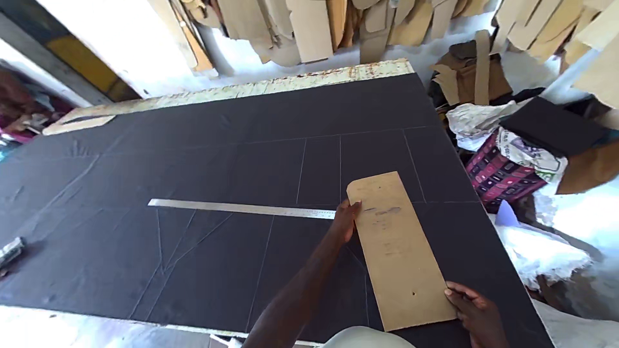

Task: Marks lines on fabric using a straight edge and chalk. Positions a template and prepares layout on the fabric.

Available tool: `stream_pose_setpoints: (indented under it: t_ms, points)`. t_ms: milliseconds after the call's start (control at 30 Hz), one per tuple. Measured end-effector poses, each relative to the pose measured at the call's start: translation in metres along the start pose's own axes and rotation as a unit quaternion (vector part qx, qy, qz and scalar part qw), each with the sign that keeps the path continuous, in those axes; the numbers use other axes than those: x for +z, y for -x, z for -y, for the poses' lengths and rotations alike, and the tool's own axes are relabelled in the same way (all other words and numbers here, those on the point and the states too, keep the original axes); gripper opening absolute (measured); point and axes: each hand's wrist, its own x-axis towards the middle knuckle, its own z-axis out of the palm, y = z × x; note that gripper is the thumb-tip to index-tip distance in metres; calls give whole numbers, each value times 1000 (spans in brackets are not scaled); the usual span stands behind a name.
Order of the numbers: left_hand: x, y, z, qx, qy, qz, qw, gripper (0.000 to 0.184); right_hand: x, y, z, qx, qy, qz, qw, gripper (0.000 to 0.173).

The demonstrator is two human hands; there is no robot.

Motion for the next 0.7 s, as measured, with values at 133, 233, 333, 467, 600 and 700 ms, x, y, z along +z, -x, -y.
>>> stream_pose_setpoints:
  t_ms: [133, 233, 333, 467, 600, 700]
  points:
    - [-41, 41, 8, -24, -60, 32, 997, 45, -7, 3, 3, 11, 36, 23, 999, 21]
    - [-79, 64, 21, -21, -63, 37, 997, 45, -4, 6, -1, 20, 57, 33, 998, 20]
    - [-112, 92, 30, -17, -66, 30, 997, 47, 5, 11, -8, 28, 73, 37, 996, 20]
    - [-123, 121, 31, -20, -25, 49, 998, 49, 13, 17, -5, 32, 84, 70, 994, 26]
    - [-116, 133, 41, -46, -38, 84, 995, 48, 17, 19, 3, 45, 103, 106, 988, 26]
    - [-101, 144, 47, -65, -74, 118, 988, 53, 13, 19, 17, 50, 55, 133, 988, 26]
